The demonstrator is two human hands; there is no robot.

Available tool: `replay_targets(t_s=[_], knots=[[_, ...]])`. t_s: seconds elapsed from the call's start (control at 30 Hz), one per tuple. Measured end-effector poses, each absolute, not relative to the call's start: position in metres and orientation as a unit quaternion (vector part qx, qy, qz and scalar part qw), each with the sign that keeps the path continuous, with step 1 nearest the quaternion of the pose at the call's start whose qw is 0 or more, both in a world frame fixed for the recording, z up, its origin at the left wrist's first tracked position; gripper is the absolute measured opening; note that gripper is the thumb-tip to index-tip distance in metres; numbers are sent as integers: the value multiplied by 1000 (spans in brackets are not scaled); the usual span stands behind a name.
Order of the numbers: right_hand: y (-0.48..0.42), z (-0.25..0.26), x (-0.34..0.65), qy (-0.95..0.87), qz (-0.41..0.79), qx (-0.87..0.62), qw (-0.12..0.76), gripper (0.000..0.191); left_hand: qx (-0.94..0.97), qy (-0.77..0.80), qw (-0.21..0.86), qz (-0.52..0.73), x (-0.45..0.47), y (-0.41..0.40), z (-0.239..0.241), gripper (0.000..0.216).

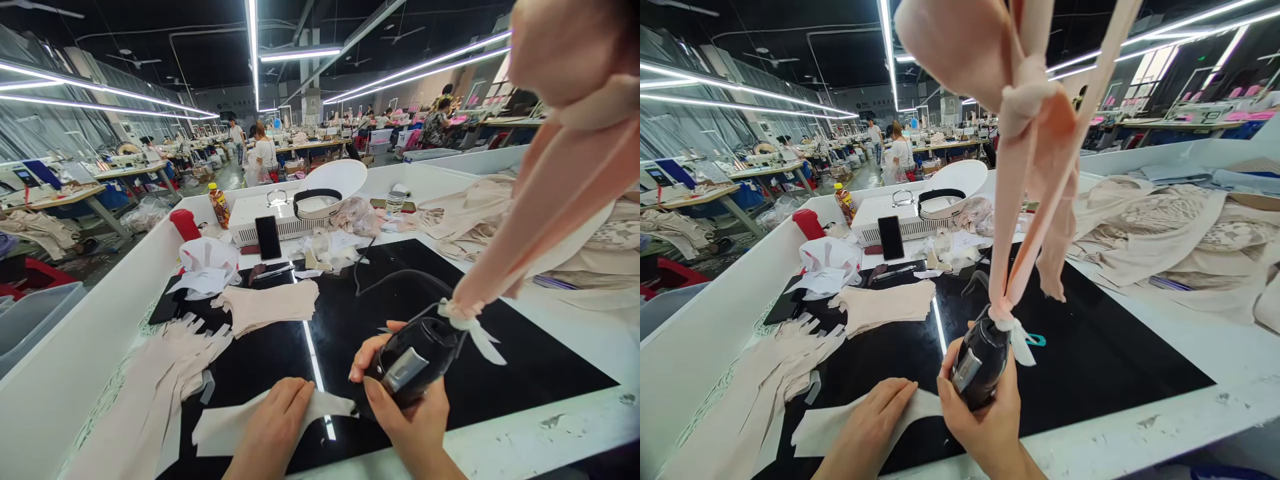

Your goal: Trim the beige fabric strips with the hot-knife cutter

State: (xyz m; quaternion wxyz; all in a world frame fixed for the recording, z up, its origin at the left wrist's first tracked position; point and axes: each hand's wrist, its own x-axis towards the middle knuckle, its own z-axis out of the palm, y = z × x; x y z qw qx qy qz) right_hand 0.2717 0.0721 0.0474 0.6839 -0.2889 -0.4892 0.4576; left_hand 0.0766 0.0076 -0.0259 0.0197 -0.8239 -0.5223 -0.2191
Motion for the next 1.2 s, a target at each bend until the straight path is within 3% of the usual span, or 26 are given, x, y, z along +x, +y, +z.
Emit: replay_targets(t_s=[0.23, 0.47, 0.83, 1.0, 1.2], knots=[[66, 49, 272, -482, 470, -288, 681, 47, -832, -502, 31, -233, 75, 9, -32, 40], [63, 47, 273, -481, 464, -291, 685, 47, -857, -469, 91, -193, 71, 10, -24, 36], [58, 46, 273, -479, 462, -295, 685, 47, -850, -472, 186, -140, 90, 6, -19, 47], [59, 44, 276, -495, 449, -294, 683, 47, -838, -494, 196, -123, 100, 2, -31, 27], [57, 42, 276, -493, 450, -294, 684, 45, -816, -535, 186, -119, 114, -9, -52, 65]])
